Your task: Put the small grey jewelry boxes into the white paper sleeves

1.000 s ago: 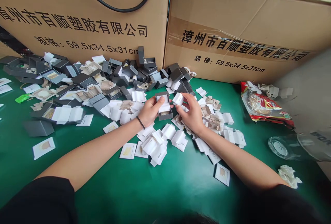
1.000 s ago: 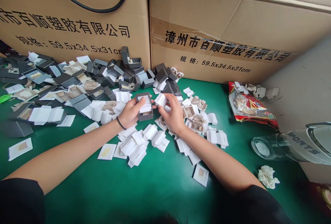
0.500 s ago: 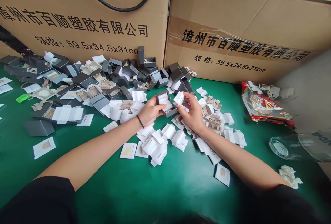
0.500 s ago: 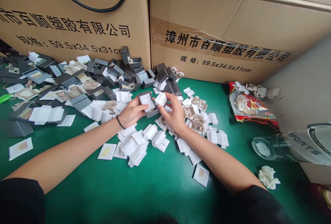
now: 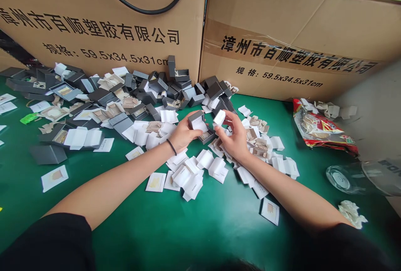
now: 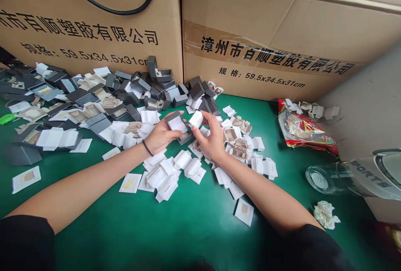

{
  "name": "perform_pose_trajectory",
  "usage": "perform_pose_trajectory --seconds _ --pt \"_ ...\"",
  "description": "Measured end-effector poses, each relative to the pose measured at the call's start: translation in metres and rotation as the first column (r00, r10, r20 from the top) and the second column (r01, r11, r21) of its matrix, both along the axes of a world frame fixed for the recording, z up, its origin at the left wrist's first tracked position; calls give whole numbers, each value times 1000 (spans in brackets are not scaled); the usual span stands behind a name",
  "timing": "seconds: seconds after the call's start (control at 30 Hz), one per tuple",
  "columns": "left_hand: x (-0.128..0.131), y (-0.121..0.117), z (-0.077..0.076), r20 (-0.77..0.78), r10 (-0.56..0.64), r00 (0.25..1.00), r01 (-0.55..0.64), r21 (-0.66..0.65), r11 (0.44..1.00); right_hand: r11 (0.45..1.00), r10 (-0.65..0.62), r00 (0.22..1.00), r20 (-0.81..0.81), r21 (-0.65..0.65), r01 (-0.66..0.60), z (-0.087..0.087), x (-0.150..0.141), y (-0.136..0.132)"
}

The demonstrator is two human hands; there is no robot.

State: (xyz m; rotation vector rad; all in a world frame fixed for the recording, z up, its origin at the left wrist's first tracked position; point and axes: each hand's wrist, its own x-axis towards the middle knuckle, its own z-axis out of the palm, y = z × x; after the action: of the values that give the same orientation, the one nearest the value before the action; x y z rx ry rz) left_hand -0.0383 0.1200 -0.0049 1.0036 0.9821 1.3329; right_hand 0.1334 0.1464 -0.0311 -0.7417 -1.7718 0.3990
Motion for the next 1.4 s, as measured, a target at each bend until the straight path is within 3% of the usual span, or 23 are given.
perform_pose_trajectory --seconds 0.3,0.47,0.67,0.87,1.13,1.4 --pt "1 4 -8 -79 77 994 -74 41 996 977 127 992 13 174 -127 -3 -2 -2" --pt "2 1 -10 -167 127 978 -117 68 991 956 202 977 70 201 -212 0 -2 -5" --pt "0 -1 -6 -100 21 995 -20 11 1000 975 180 977 112 110 -193 0 -3 -3" --pt "-3 -4 -3 -149 -79 986 77 -19 997 982 191 979 73 -19 -190 -6 -3 2" --pt "-3 -5 0 55 -103 993 104 -24 994 981 158 974 161 87 -174 0 -4 -1" --pt "-6 -4 -4 -30 -154 988 155 24 988 994 90 991 100 -71 -83 -4 -5 2"
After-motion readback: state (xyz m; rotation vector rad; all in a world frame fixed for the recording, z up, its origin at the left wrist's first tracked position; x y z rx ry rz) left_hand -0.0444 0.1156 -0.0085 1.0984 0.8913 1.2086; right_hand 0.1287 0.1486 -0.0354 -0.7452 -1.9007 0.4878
